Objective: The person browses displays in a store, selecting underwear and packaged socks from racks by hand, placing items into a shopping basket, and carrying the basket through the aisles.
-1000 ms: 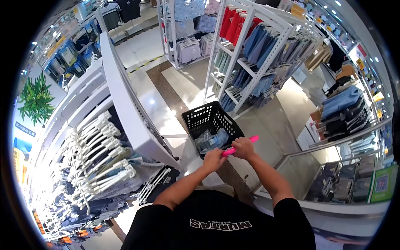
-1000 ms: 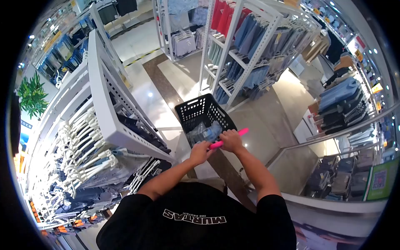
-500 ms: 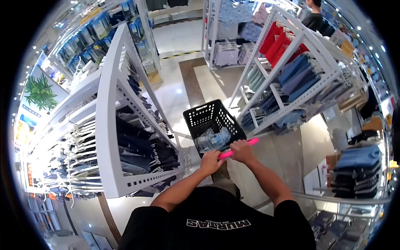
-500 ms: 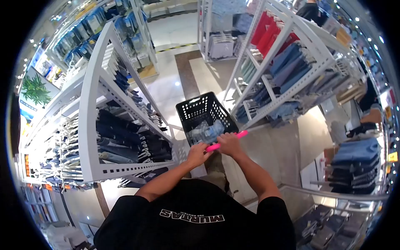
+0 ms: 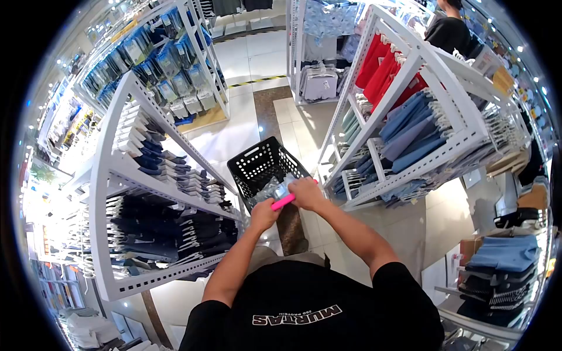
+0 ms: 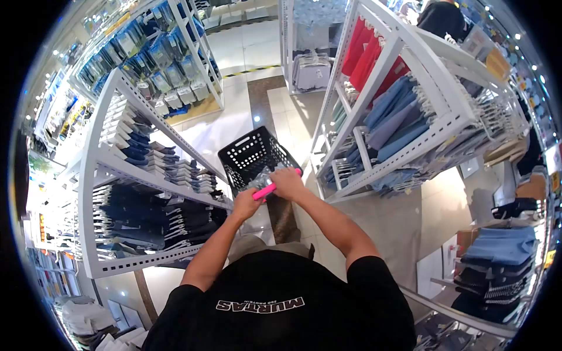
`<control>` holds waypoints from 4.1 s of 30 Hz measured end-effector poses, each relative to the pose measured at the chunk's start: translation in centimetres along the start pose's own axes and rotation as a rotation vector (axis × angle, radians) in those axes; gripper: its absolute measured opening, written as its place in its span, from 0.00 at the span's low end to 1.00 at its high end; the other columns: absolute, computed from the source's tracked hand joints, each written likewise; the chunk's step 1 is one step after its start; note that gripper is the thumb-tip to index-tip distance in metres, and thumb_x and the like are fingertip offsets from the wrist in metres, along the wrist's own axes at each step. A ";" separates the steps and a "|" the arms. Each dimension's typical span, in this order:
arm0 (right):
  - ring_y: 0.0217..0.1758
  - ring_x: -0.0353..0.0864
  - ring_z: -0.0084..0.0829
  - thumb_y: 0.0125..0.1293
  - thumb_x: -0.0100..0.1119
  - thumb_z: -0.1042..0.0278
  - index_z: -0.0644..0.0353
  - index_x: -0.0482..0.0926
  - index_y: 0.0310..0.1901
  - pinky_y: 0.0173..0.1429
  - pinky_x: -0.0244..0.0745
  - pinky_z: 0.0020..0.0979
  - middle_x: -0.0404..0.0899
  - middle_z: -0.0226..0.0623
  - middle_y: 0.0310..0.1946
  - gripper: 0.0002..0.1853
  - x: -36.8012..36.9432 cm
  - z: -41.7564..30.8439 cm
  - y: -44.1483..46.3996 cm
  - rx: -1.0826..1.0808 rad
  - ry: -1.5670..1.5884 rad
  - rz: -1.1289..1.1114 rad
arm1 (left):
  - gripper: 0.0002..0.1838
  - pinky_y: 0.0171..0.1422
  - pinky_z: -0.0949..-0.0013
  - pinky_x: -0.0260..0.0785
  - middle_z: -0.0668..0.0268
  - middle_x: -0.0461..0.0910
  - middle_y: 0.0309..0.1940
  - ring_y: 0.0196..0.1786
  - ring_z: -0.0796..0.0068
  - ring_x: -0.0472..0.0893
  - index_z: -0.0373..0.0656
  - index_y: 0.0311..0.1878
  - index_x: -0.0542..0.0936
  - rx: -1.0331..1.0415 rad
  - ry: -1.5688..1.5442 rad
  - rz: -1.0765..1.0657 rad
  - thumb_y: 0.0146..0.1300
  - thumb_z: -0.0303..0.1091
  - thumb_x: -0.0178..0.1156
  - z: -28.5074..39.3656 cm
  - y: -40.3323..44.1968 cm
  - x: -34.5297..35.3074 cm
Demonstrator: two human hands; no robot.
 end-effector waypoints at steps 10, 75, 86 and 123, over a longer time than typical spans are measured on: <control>0.32 0.81 0.44 0.46 0.68 0.64 0.53 0.77 0.22 0.39 0.74 0.44 0.78 0.36 0.24 0.08 2.5 5.2 7.8 0.001 0.056 0.186 | 0.12 0.42 0.51 0.74 0.54 0.85 0.32 0.39 0.47 0.84 0.45 0.36 0.84 -0.099 -0.075 0.111 0.57 0.43 0.71 -1.6 6.2 -2.6; 0.40 0.86 0.54 0.64 0.61 0.58 0.61 0.79 0.47 0.46 0.80 0.53 0.85 0.48 0.35 0.17 10.4 23.6 67.9 0.091 0.365 -0.350 | 0.12 0.45 0.61 0.72 0.58 0.77 0.36 0.38 0.59 0.78 0.39 0.44 0.81 -0.040 -0.075 0.425 0.56 0.21 0.65 -24.3 64.9 -29.1; 0.40 0.86 0.51 0.62 0.64 0.52 0.58 0.79 0.44 0.47 0.79 0.51 0.85 0.46 0.36 0.18 9.6 28.3 74.8 0.267 0.293 -0.292 | 0.10 0.46 0.61 0.72 0.57 0.77 0.36 0.39 0.59 0.79 0.39 0.43 0.81 0.051 -0.128 0.372 0.57 0.25 0.69 -25.8 75.7 -31.1; 0.39 0.87 0.52 0.56 0.65 0.50 0.55 0.85 0.35 0.47 0.81 0.50 0.86 0.47 0.32 0.16 9.4 30.2 77.8 0.365 0.216 -0.446 | 0.21 0.51 0.58 0.77 0.57 0.86 0.42 0.45 0.54 0.85 0.44 0.52 0.84 0.135 -0.239 -0.274 0.54 0.36 0.72 -26.6 80.4 -35.6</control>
Point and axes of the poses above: each hand's wrist, its own y-axis towards the middle knuckle, its own x-axis out of the palm, z = x × y, the point moved 1 cm from there along y, towards the middle knuckle
